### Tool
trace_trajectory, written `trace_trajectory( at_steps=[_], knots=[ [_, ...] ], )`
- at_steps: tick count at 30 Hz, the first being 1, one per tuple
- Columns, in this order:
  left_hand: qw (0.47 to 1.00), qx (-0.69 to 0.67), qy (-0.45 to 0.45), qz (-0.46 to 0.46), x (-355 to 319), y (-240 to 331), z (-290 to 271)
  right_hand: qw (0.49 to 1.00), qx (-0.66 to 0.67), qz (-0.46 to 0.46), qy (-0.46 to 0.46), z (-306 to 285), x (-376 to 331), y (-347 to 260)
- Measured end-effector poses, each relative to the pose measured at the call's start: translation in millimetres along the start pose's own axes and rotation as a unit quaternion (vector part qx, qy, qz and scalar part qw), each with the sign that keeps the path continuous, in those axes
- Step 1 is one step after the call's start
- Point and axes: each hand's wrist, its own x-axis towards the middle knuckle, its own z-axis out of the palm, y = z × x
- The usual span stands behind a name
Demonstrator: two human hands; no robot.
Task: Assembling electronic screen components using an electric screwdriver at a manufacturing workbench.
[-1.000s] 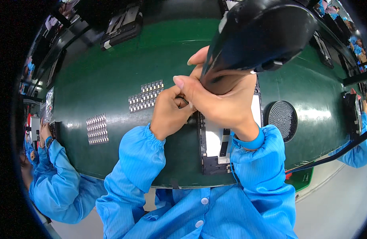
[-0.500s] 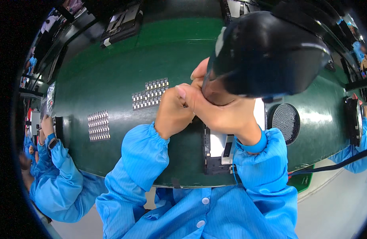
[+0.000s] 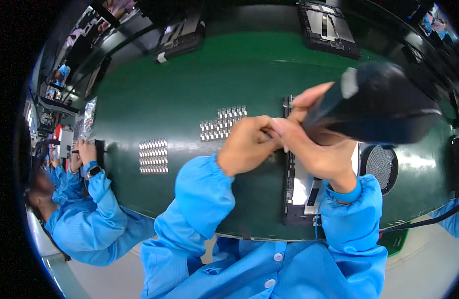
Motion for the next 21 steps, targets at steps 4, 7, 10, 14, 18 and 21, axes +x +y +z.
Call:
trace_trajectory(
  at_steps=[4, 7, 10, 14, 18, 21],
  knots=[
    [0.936, 0.309, 0.162, 0.05, -9.9, 20.4, -69.6, 0.993, 0.051, -0.108, 0.02, -35.1, 2.8, -29.8],
    [0.901, 0.379, 0.206, 0.047, -20.9, 2.0, -92.8, 0.986, 0.04, -0.162, 0.002, -71.1, 2.4, -37.9],
    [0.927, 0.342, 0.149, -0.03, -14.6, 3.8, -92.6, 0.987, 0.015, -0.111, 0.116, -95.7, -11.8, -47.8],
    [0.943, 0.304, 0.127, -0.041, -10.2, 0.5, -90.2, 0.977, -0.05, -0.092, 0.185, -137.4, -22.8, -48.5],
    [0.97, 0.179, 0.152, -0.064, -14.5, 1.2, -98.7, 0.969, -0.047, -0.041, 0.24, -149.9, -24.9, -44.2],
    [0.969, 0.164, 0.183, -0.016, -8.6, 4.2, -108.9, 0.97, -0.074, -0.052, 0.224, -173.3, -39.2, -37.2]
  ],
)
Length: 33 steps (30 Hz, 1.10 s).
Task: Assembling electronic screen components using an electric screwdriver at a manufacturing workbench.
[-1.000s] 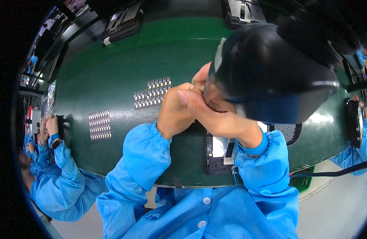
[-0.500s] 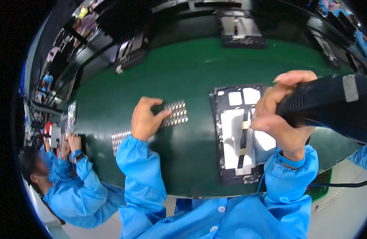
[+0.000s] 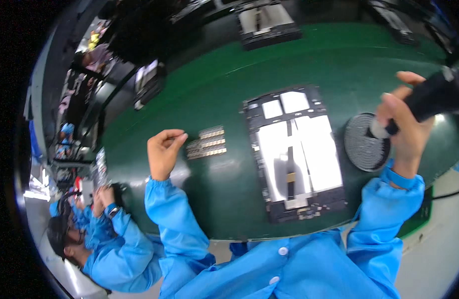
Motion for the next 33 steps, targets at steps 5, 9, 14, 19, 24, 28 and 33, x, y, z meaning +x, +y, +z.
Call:
trace_trajectory(
  at_steps=[5, 9, 14, 19, 24, 28, 33],
  knots=[
    [0.994, 0.081, -0.044, 0.051, -15.7, 7.2, -4.3, 0.999, -0.009, -0.011, -0.043, -12.1, 4.9, 5.2],
    [0.991, 0.094, -0.083, 0.043, -20.6, 8.4, 8.8, 0.999, -0.005, -0.015, -0.043, -3.7, 0.0, 1.5],
    [0.988, 0.108, -0.098, 0.053, -22.5, -2.1, 3.4, 0.999, 0.034, -0.007, -0.013, 1.7, 0.1, -3.3],
    [0.99, 0.064, -0.115, 0.047, -25.5, -2.7, 3.6, 0.998, 0.056, 0.004, 0.032, -4.4, 5.9, 8.3],
    [0.995, -0.018, -0.011, 0.093, -33.8, 9.1, 37.3, 0.998, 0.061, 0.005, 0.017, -2.3, 6.0, 19.2],
    [0.999, 0.024, 0.021, 0.029, -40.0, 6.5, 49.9, 1.0, 0.023, 0.01, 0.018, 3.6, 3.4, 21.9],
    [0.991, 0.106, 0.083, 0.002, -44.7, 10.9, 50.5, 1.0, -0.002, 0.028, 0.001, 6.4, 2.0, 24.7]
  ],
)
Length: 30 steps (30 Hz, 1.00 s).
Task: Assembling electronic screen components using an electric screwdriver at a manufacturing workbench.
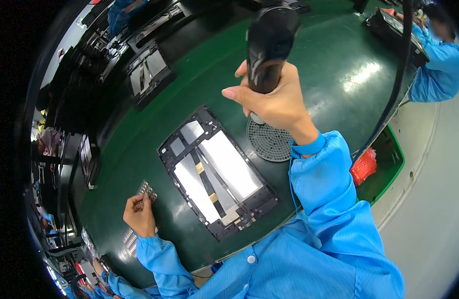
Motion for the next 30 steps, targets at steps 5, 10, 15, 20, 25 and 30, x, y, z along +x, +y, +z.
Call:
trace_trajectory(
  at_steps=[5, 10, 15, 20, 25, 30],
  knots=[
    [0.996, 0.011, 0.035, 0.078, -11.3, 15.8, 8.1, 1.0, 0.001, 0.01, -0.002, 2.6, -1.5, 2.1],
    [0.989, 0.037, 0.005, 0.141, -31.8, 42.5, 29.3, 1.0, -0.004, 0.007, -0.007, 2.3, -0.5, 1.7],
    [0.984, 0.014, -0.044, 0.174, -43.1, 58.3, 40.6, 1.0, -0.011, 0.014, 0.004, -0.5, -1.2, 0.2],
    [0.98, -0.017, -0.046, 0.192, -50.3, 65.8, 46.4, 1.0, -0.021, 0.006, -0.016, -7.2, 4.9, -5.5],
    [0.978, -0.033, -0.068, 0.192, -46.6, 29.5, 33.0, 0.999, 0.019, -0.011, 0.041, 26.2, -15.3, -9.1],
    [0.965, -0.077, -0.09, 0.234, -50.4, 48.7, 50.2, 0.995, 0.094, -0.038, -0.002, 50.6, -9.1, -32.8]
  ],
)
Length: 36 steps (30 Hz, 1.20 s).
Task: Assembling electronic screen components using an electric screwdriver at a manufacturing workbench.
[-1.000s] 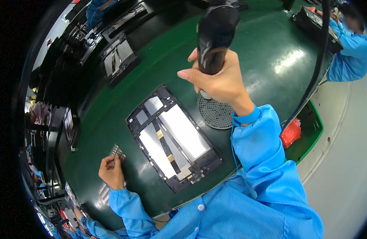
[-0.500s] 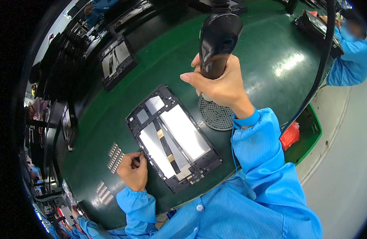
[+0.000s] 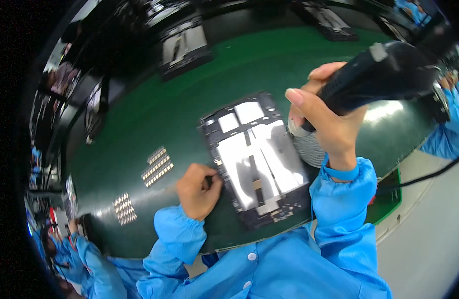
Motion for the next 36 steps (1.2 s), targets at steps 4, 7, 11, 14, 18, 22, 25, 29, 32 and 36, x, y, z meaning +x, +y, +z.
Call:
trace_trajectory(
  at_steps=[4, 7, 11, 14, 18, 22, 25, 29, 32, 36],
  knots=[
    [0.998, -0.048, 0.002, -0.049, 5.6, 0.0, -3.8, 0.995, 0.004, 0.004, -0.097, 39.2, -3.7, 10.0],
    [0.991, -0.086, 0.026, -0.097, 7.1, -8.0, -14.8, 0.988, 0.002, 0.045, -0.15, 78.8, -8.9, 19.2],
    [0.976, -0.118, 0.074, -0.167, 4.4, -24.2, -21.6, 0.975, -0.009, 0.051, -0.216, 91.4, -11.0, 32.5],
    [0.939, -0.252, 0.066, -0.226, 0.3, -27.9, -23.2, 0.977, -0.03, 0.068, -0.201, 91.1, -12.8, 41.0],
    [0.931, -0.258, 0.067, -0.248, 1.8, -24.2, -24.1, 0.982, -0.012, 0.067, -0.177, 92.4, -13.6, 44.9],
    [0.931, -0.273, 0.084, -0.228, 0.4, -27.5, -18.5, 0.987, 0.01, 0.046, -0.156, 93.8, -12.2, 37.9],
    [0.932, -0.276, 0.099, -0.215, 1.0, -28.2, -16.0, 0.987, 0.021, 0.05, -0.154, 100.8, -11.9, 33.8],
    [0.935, -0.271, 0.094, -0.21, 2.2, -25.6, -18.5, 0.981, 0.021, 0.056, -0.186, 107.5, -17.0, 42.0],
    [0.944, -0.253, 0.057, -0.204, 4.3, -22.0, -24.6, 0.979, 0.03, 0.07, -0.186, 108.2, -19.2, 44.4],
    [0.937, -0.269, 0.091, -0.202, 2.8, -25.4, -20.2, 0.978, 0.021, 0.066, -0.196, 111.0, -20.7, 44.1]
  ],
)
